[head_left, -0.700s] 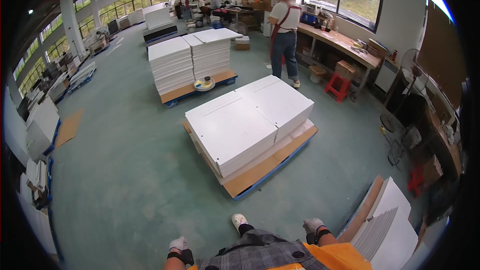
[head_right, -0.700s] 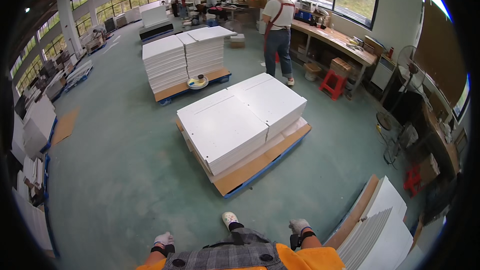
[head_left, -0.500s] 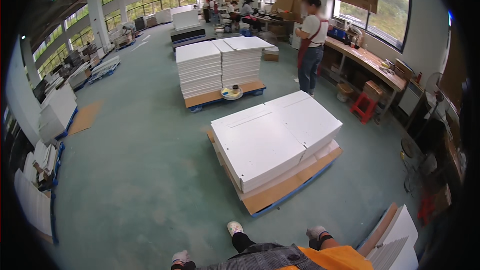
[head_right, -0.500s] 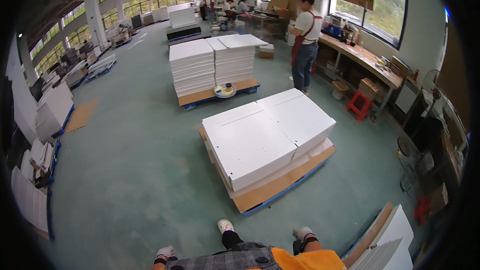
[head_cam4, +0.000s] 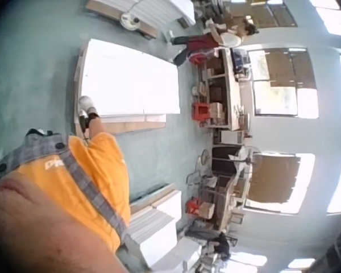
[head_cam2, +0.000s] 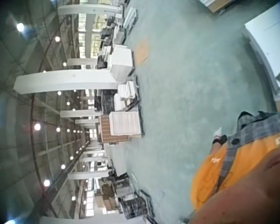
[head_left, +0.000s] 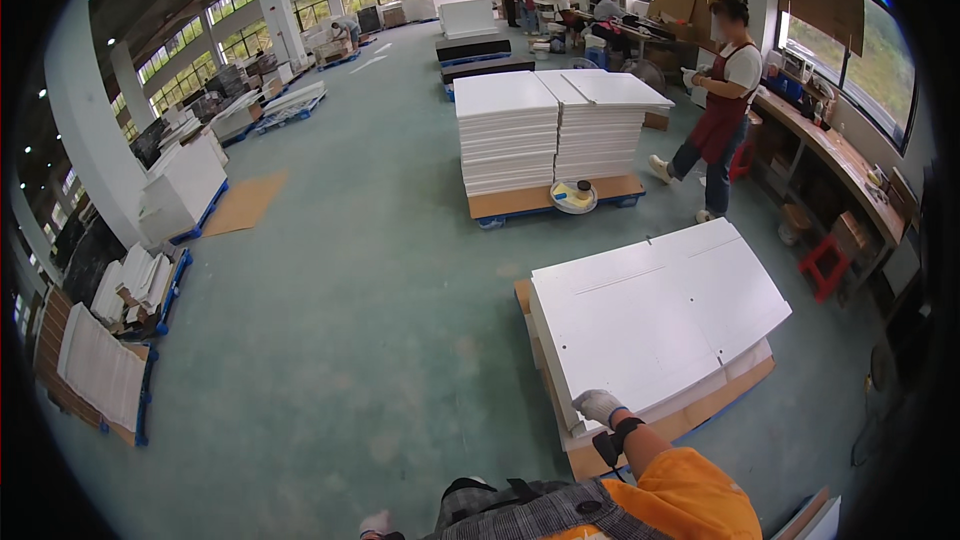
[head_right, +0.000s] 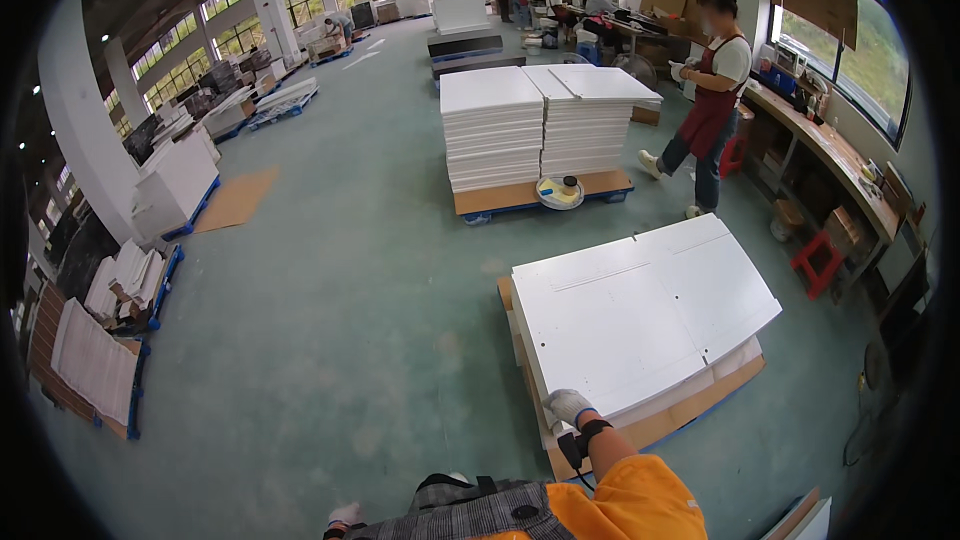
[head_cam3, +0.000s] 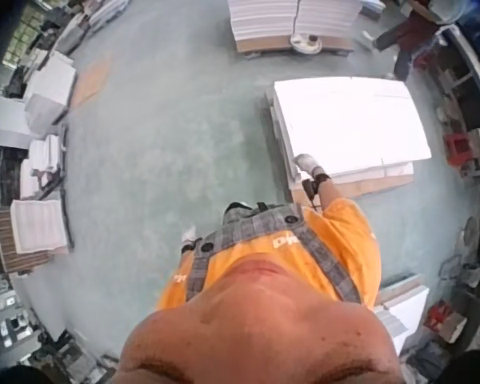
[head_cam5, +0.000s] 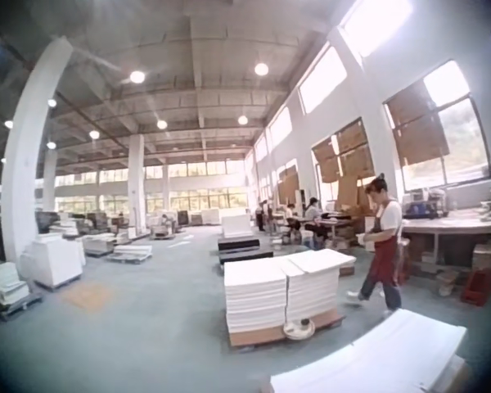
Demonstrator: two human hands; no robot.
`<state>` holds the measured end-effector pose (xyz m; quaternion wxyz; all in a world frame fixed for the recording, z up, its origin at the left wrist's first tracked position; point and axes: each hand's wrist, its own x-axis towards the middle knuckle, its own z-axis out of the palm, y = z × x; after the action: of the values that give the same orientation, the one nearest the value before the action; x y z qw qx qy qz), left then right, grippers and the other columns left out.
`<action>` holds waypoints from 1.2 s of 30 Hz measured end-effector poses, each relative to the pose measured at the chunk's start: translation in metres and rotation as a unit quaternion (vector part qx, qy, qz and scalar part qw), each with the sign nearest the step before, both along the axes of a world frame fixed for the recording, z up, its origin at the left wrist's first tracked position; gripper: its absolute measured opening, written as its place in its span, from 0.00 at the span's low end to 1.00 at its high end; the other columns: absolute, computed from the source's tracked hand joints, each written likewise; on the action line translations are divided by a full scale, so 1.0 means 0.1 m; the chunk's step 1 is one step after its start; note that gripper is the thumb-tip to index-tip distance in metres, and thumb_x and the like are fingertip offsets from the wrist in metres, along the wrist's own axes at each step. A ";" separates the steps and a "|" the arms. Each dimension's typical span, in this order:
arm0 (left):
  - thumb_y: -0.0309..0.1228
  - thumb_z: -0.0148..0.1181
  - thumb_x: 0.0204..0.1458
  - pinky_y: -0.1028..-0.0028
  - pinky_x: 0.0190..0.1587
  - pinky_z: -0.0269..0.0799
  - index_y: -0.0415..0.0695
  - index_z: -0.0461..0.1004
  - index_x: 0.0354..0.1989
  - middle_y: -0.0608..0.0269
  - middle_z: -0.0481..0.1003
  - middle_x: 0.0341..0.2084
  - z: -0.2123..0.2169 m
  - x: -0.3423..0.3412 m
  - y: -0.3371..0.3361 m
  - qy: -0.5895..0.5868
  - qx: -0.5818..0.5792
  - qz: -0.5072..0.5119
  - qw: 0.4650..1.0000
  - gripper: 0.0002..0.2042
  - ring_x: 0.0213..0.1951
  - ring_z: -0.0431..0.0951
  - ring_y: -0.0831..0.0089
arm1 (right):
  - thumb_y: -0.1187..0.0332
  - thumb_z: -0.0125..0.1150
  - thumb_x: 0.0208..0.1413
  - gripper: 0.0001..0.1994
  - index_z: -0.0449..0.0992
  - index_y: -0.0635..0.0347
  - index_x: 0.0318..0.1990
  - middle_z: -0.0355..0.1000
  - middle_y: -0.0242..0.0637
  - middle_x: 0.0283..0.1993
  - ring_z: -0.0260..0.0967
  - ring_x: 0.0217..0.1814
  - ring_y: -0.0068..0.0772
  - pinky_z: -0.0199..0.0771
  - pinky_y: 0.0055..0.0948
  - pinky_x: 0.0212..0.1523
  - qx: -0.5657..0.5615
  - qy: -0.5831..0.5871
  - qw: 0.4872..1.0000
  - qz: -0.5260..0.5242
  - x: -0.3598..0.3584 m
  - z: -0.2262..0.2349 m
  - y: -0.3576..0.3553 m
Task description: Applying adhesive or cleaner to white furniture panels using a blue applicator pad and a small container of fluid.
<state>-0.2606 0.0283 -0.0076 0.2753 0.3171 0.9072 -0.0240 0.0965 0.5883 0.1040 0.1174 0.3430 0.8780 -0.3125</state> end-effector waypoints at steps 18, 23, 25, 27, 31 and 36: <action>0.38 0.53 0.48 0.55 0.36 0.72 0.42 0.75 0.30 0.48 0.77 0.28 0.37 -4.32 4.02 -0.246 0.170 0.314 0.901 0.12 0.34 0.78 0.50 | 0.65 0.59 0.47 0.13 0.78 0.52 0.42 0.75 0.41 0.45 0.72 0.49 0.45 0.73 0.41 0.47 0.049 -0.172 0.980 -0.085 -1.35 -1.03 1.24; 0.41 0.48 0.52 0.54 0.44 0.70 0.43 0.76 0.33 0.45 0.76 0.34 0.18 -4.95 5.34 -0.063 0.063 -0.100 0.991 0.15 0.40 0.76 0.48 | 0.66 0.56 0.46 0.14 0.77 0.50 0.42 0.76 0.39 0.44 0.73 0.46 0.46 0.74 0.39 0.45 0.018 -0.214 0.974 -0.076 -2.11 -1.06 2.17; 0.42 0.46 0.53 0.54 0.47 0.70 0.43 0.76 0.35 0.46 0.76 0.35 0.23 -5.10 5.79 -0.007 -0.001 -0.194 0.981 0.17 0.41 0.76 0.48 | 0.66 0.56 0.47 0.14 0.78 0.49 0.43 0.76 0.38 0.44 0.73 0.46 0.46 0.74 0.38 0.45 0.024 -0.220 0.974 -0.048 -2.35 -1.15 2.67; 0.43 0.42 0.55 0.53 0.48 0.69 0.44 0.76 0.39 0.46 0.76 0.38 0.26 -5.19 6.19 0.017 -0.004 -0.183 0.983 0.19 0.44 0.75 0.48 | 0.66 0.58 0.46 0.15 0.77 0.50 0.44 0.76 0.39 0.44 0.73 0.46 0.45 0.75 0.38 0.44 0.044 -0.217 0.973 -0.057 -2.62 -1.21 3.33; 0.39 0.42 0.56 0.53 0.46 0.70 0.46 0.74 0.39 0.44 0.74 0.42 0.71 -5.69 6.89 0.051 -0.056 -0.239 0.968 0.15 0.44 0.74 0.46 | 0.68 0.65 0.39 0.11 0.78 0.54 0.34 0.76 0.40 0.35 0.74 0.40 0.43 0.74 0.39 0.38 0.031 -0.214 0.967 -0.138 -3.40 -0.81 4.43; 0.37 0.42 0.55 0.52 0.45 0.70 0.45 0.73 0.39 0.44 0.74 0.39 0.65 -6.40 7.49 -0.160 0.058 0.228 0.959 0.14 0.42 0.75 0.46 | 0.66 0.61 0.46 0.08 0.74 0.57 0.33 0.75 0.37 0.30 0.73 0.34 0.39 0.73 0.38 0.34 0.177 0.026 0.983 -0.044 -4.55 -0.61 5.57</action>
<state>-0.9006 0.7769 0.0573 0.3965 0.1169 0.8993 0.1430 -0.3582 1.1454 0.0431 0.0184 0.3887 0.9062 -0.1656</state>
